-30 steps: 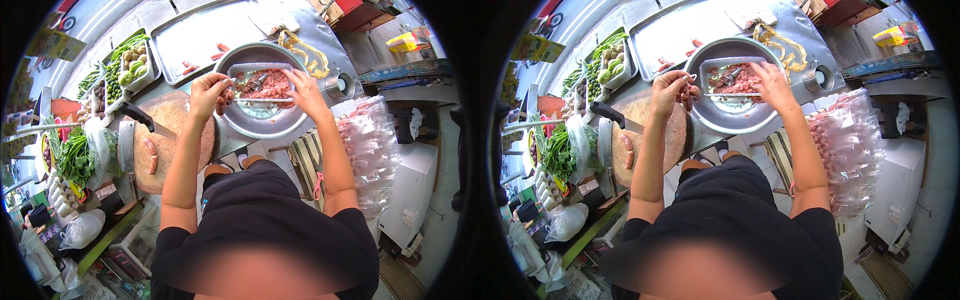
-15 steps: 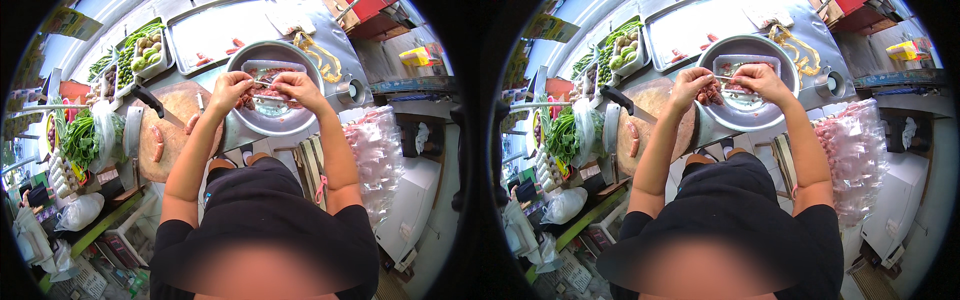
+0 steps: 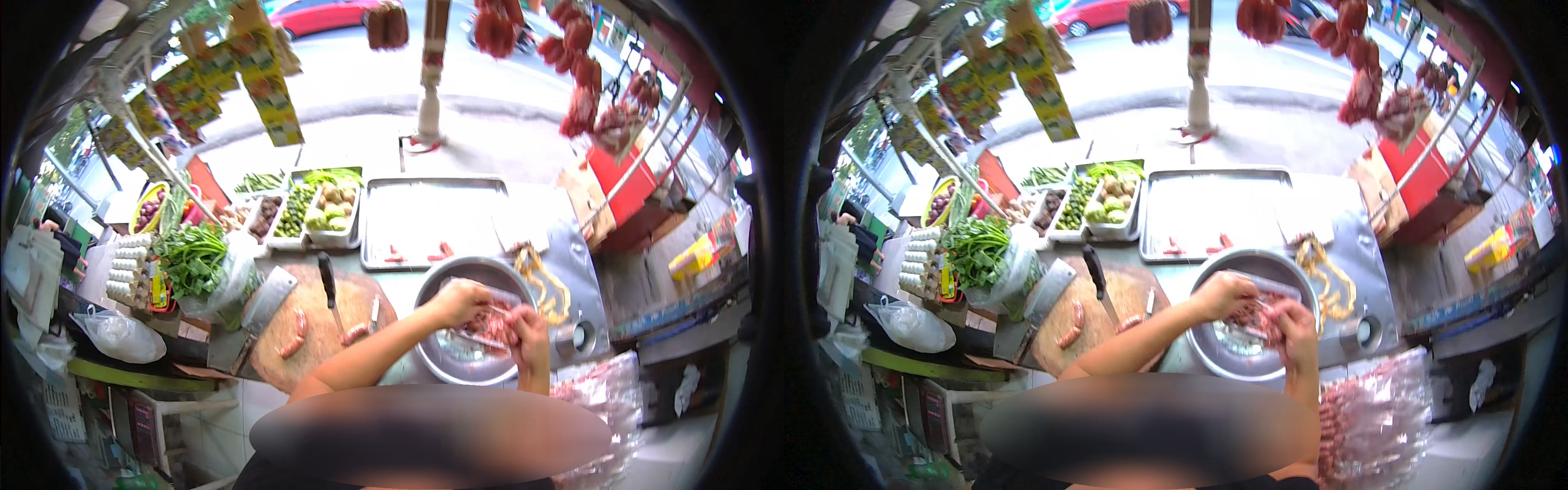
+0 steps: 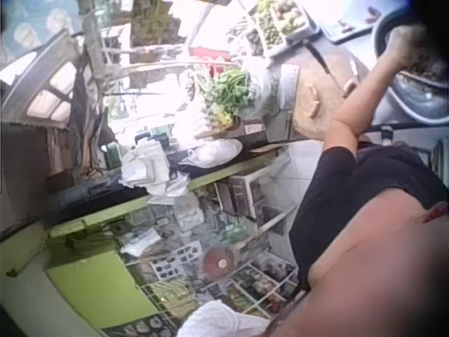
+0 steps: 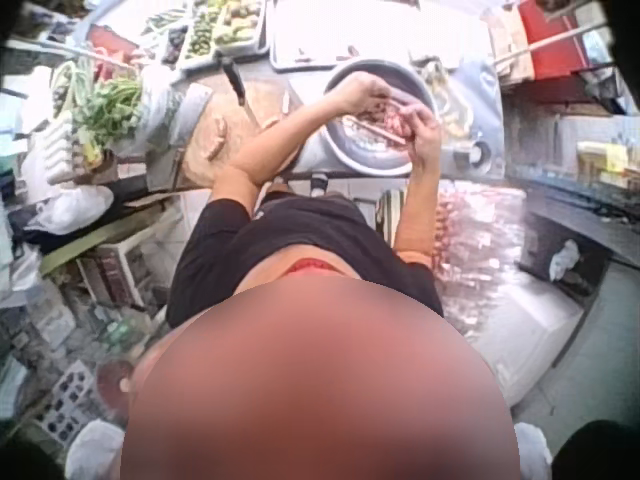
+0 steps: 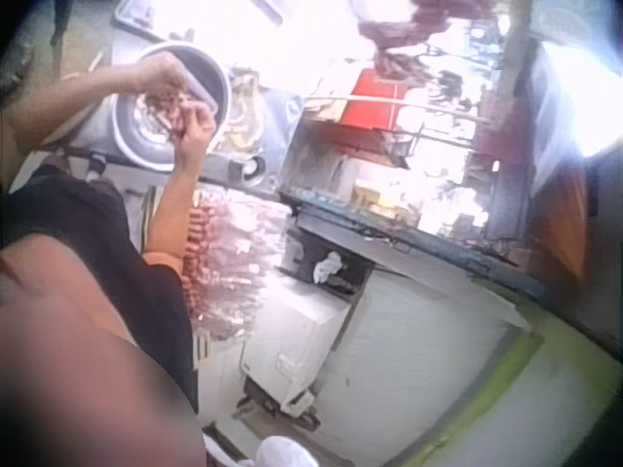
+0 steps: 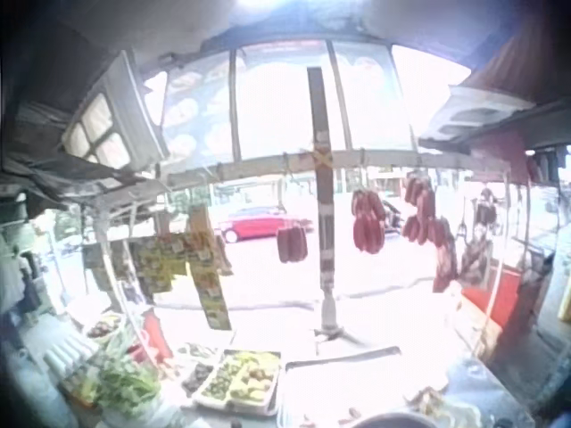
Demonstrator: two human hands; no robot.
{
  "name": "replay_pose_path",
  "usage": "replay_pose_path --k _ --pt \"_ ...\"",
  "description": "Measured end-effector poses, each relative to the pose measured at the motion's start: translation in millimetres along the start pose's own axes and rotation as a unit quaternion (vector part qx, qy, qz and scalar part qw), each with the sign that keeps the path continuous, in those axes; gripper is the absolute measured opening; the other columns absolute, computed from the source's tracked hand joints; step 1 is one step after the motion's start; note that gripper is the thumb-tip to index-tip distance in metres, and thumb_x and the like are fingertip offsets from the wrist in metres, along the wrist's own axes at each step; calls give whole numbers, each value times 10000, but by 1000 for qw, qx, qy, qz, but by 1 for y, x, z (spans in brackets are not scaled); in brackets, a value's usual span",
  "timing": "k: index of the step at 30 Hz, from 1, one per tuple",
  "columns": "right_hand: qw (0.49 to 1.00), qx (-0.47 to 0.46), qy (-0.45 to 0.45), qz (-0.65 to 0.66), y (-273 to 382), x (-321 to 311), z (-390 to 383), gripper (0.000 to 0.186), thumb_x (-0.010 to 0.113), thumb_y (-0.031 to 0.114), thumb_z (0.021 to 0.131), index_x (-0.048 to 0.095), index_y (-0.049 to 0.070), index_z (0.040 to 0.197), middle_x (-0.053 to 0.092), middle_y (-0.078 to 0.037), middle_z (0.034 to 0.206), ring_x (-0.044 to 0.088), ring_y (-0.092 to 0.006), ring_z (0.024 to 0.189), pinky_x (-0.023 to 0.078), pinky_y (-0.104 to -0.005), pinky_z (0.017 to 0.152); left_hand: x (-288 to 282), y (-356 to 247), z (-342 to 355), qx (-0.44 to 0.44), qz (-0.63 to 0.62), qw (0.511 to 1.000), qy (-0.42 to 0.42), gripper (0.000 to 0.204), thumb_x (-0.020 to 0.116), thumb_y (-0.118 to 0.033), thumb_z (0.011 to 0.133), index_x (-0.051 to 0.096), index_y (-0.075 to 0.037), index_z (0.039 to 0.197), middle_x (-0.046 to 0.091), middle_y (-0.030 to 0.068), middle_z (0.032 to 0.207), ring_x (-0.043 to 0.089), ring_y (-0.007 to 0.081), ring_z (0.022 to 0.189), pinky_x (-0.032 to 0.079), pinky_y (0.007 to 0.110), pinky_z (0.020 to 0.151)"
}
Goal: The person fills sausage casings with ground meat using a manual stuffer, ties off sections with string, and places the finished links on a tray. The person also weighs a portion of sausage on a digital scale and continues tying and arranging the links.
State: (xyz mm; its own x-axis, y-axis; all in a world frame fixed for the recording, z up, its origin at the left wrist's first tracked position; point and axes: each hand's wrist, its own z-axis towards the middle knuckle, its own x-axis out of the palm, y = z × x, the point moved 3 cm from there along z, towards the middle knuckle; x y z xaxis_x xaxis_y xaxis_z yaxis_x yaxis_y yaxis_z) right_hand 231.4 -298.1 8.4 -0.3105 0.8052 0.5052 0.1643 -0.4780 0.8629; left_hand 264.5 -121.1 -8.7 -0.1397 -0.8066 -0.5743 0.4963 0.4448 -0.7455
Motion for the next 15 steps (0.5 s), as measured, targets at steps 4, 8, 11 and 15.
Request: replay_pose_path --k 4,8,11,15 --pt "986 -17 101 130 -12 10 -20 156 689 157 903 603 43 840 584 -51 639 469 -105 479 376 -252 465 -16 -61 50 72 69 992 77 135 679 -147 782 641 -26 829 641 149 822 644 345 811 503 442 727" --pt "922 0 257 291 -33 33 -4 203 720 239 877 623 66 919 635 -102 793 548 -166 608 471 -304 565 -49 -144 62 234 38 971 -8 116 691 -109 746 606 -52 801 616 111 831 625 311 821 502 426 707" --pt "885 27 314 343 -36 41 33 187 706 215 891 632 47 927 649 -89 833 573 -144 676 485 -280 611 -76 -177 57 298 53 948 -96 161 721 -111 700 598 -66 796 602 84 835 604 292 824 494 405 697" --pt "900 52 336 273 -3 15 62 170 686 184 909 644 22 937 667 -72 886 607 -114 766 503 -248 672 -78 -162 31 186 43 981 -35 195 739 -92 706 594 -68 833 568 101 861 559 311 881 451 410 770"
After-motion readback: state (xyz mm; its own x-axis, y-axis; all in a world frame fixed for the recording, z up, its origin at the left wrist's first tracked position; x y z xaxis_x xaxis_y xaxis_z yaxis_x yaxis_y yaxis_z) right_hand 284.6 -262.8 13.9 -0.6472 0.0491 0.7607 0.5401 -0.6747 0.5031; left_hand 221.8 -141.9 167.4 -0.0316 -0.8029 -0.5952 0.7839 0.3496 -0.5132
